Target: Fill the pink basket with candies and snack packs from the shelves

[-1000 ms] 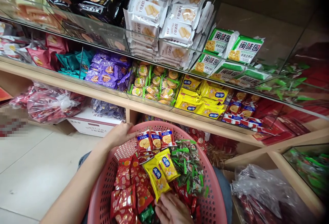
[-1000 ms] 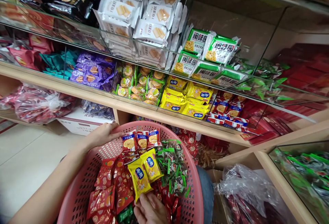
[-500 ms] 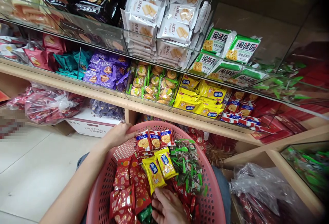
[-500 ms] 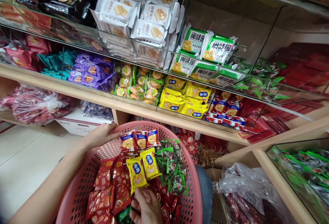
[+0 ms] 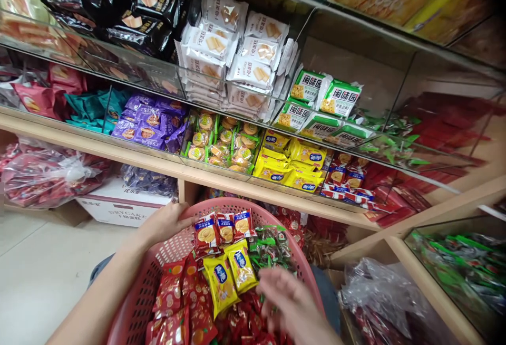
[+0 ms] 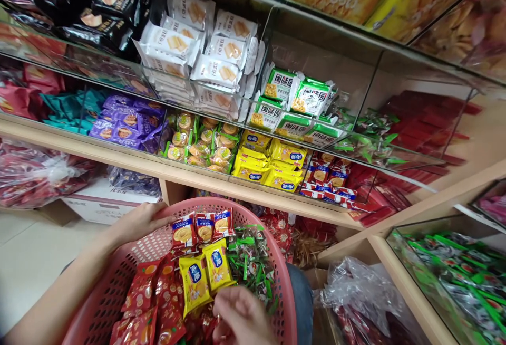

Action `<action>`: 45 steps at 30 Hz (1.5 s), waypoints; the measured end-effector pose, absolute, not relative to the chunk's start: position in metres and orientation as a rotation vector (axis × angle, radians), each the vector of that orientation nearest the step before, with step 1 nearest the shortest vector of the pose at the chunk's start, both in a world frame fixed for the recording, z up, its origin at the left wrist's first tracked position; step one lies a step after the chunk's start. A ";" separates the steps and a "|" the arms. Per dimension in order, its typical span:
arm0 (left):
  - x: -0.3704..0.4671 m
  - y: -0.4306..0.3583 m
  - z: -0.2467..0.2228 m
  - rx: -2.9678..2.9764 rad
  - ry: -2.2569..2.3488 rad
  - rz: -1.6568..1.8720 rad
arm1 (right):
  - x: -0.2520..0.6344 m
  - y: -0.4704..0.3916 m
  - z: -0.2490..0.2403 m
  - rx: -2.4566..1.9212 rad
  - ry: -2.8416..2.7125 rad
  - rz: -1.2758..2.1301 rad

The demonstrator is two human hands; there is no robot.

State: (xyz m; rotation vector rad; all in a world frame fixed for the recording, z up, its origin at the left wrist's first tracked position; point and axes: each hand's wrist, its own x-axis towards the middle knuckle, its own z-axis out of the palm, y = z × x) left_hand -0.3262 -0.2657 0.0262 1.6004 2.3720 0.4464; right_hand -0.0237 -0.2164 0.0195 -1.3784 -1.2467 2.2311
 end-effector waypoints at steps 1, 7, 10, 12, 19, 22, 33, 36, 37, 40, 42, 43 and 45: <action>-0.326 -0.265 0.026 1.604 2.363 0.452 | -0.024 -0.198 0.038 -1.310 -1.414 2.104; -0.328 -0.263 0.023 1.625 2.354 0.437 | -0.043 -0.069 0.114 -0.799 -2.015 0.792; -0.327 -0.263 0.022 1.632 2.345 0.433 | -0.060 -0.025 0.128 -0.633 -2.227 0.408; -0.327 -0.263 0.022 1.631 2.353 0.448 | -0.074 -0.007 0.136 -0.545 -2.379 0.195; -0.326 -0.264 0.023 1.592 2.350 0.469 | -0.123 0.028 0.151 -0.498 -2.675 0.070; -0.327 -0.263 0.023 1.572 2.359 0.470 | -0.131 0.038 0.153 -0.471 -2.742 0.052; -0.331 -0.261 0.013 1.569 2.348 0.503 | -0.122 0.026 0.158 -0.487 -2.652 -0.567; -0.332 -0.260 0.012 1.564 2.346 0.509 | -0.128 0.026 0.157 -0.482 -2.674 -0.643; -0.332 -0.260 0.012 1.564 2.346 0.509 | -0.129 0.026 0.157 -0.478 -2.675 -0.648; -0.332 -0.261 0.012 1.574 2.344 0.507 | -0.128 0.023 0.156 -0.456 -2.620 -0.646; -0.331 -0.262 0.013 1.576 2.339 0.505 | -0.121 0.019 0.154 -0.412 -2.553 -0.653; -0.331 -0.262 0.014 1.575 2.337 0.502 | -0.116 0.016 0.153 -0.377 -2.522 -0.652; -0.331 -0.263 0.015 1.577 2.339 0.494 | -0.104 0.006 0.149 -0.298 -2.464 -0.606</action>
